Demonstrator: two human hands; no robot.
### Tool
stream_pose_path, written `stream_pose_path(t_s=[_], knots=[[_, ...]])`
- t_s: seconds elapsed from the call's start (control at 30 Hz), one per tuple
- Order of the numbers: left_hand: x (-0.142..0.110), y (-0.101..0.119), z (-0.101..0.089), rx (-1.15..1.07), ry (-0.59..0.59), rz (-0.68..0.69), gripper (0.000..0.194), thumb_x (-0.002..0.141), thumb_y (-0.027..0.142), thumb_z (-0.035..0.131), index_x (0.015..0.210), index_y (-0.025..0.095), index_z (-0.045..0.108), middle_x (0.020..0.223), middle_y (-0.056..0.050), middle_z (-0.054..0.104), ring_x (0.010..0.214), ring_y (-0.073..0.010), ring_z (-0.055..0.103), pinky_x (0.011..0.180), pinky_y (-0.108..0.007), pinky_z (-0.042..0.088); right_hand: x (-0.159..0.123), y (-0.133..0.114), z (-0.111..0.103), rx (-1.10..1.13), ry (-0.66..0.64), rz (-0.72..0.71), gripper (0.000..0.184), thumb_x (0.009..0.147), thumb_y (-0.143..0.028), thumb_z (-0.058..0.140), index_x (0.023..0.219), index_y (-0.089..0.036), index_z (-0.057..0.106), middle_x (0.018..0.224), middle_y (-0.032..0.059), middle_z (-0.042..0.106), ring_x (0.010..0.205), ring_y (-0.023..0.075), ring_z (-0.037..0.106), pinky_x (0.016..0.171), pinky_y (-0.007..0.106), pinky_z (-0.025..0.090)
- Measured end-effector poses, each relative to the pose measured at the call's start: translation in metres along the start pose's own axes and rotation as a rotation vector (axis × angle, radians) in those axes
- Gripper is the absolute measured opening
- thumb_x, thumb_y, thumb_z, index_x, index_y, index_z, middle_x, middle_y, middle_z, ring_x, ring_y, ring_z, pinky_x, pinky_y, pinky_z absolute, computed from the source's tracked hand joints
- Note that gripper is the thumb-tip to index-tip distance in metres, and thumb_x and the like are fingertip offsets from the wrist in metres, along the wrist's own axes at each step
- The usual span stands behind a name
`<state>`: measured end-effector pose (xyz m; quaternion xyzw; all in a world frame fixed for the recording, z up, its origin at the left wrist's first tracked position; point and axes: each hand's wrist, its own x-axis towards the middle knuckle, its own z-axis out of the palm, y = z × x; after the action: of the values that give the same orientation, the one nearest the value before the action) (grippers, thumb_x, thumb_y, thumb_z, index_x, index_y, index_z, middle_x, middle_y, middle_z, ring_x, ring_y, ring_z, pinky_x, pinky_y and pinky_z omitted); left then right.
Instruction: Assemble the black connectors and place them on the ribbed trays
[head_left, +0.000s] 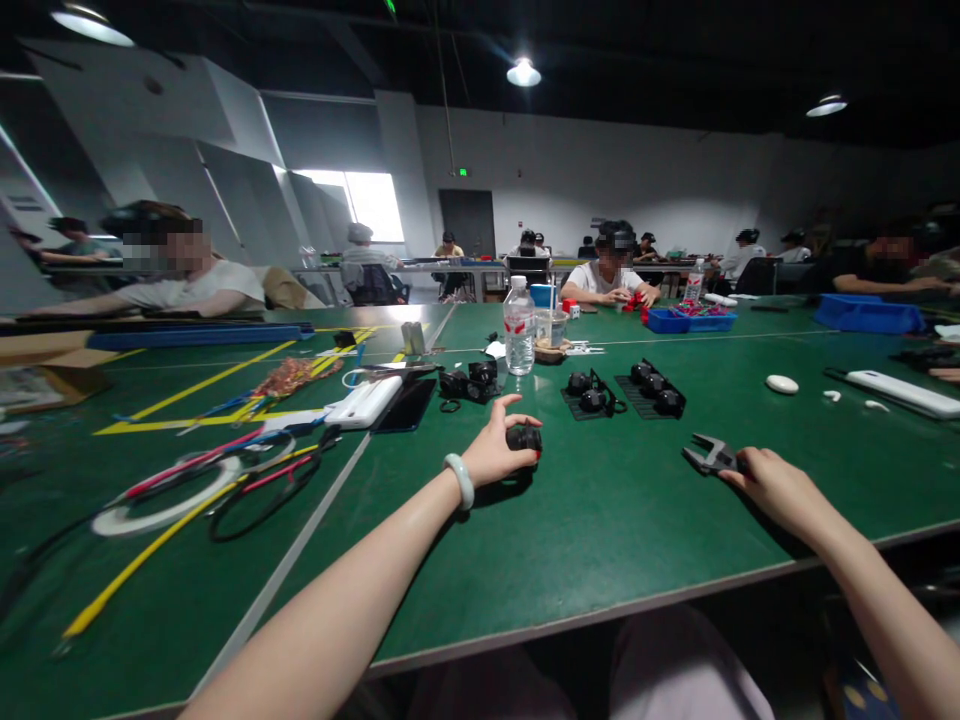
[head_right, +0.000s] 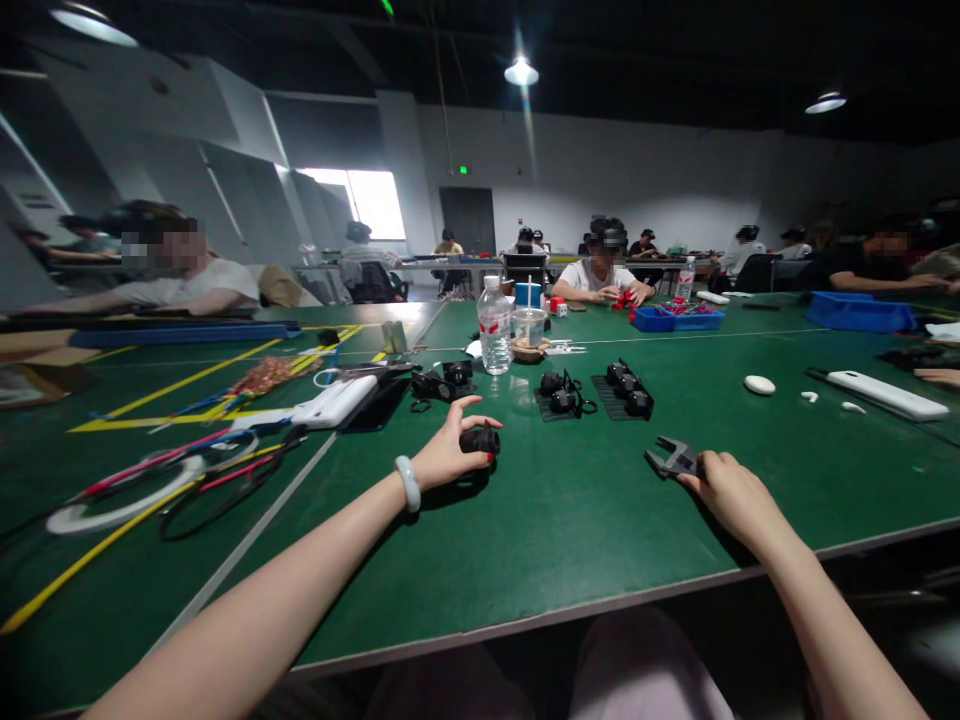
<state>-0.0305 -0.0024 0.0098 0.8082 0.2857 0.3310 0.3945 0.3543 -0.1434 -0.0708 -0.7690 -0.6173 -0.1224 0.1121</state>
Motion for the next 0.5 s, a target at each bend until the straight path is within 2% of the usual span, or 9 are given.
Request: stream_pose_path(t_s=[0.1,0.23,0.4,0.43,0.5], knots=[[0.000,0.003,-0.001,-0.120,-0.025,-0.009,0.070,0.059,0.015,0.060,0.116,0.020,0.020,0.108,-0.010,0.052,0.093,-0.0172,0.052,0.085,-0.039,0.037,-0.003,-0.008,-0.007,-0.041,0.121,-0.068,0.042,0.076,-0.050,0.038,0.096,-0.015,0.048,0.085,0.0112,0.053,0.062,0.0208,0.057,0.049,0.029,0.042],[0.000,0.008,-0.003,-0.386,-0.086,-0.026,0.065,0.064,0.019,0.057,0.116,0.022,0.019,0.114,-0.013,0.048,0.087,-0.0179,0.055,0.079,-0.039,0.041,0.013,-0.038,-0.036,0.135,0.284,-0.347,0.038,0.080,-0.043,0.037,0.105,-0.014,0.044,0.091,0.0112,0.052,0.075,0.0182,0.057,0.065,0.028,0.047],[-0.004,0.016,-0.008,-0.673,-0.192,-0.083,0.059,0.066,0.023,0.051,0.117,0.023,0.021,0.117,-0.013,0.045,0.082,-0.0193,0.058,0.073,-0.036,0.044,0.060,-0.113,-0.087,0.215,0.512,-0.608,0.046,0.081,-0.043,0.037,0.115,-0.013,0.037,0.103,0.0135,0.049,0.092,0.0195,0.051,0.077,0.030,0.044],[-0.005,0.017,-0.010,-0.704,-0.204,-0.098,0.059,0.066,0.023,0.050,0.117,0.024,0.021,0.117,-0.012,0.045,0.082,-0.0195,0.059,0.072,-0.036,0.045,0.071,-0.129,-0.093,0.216,0.529,-0.679,0.045,0.081,-0.043,0.035,0.113,-0.012,0.039,0.102,0.0137,0.049,0.093,0.0194,0.050,0.077,0.029,0.044],[-0.007,0.020,-0.014,-0.750,-0.230,-0.124,0.061,0.065,0.024,0.050,0.118,0.024,0.021,0.118,-0.011,0.044,0.082,-0.0202,0.059,0.070,-0.034,0.046,0.090,-0.157,-0.096,0.206,0.516,-0.803,0.043,0.081,-0.045,0.034,0.103,-0.011,0.046,0.092,0.0123,0.053,0.082,0.0172,0.053,0.069,0.026,0.044]])
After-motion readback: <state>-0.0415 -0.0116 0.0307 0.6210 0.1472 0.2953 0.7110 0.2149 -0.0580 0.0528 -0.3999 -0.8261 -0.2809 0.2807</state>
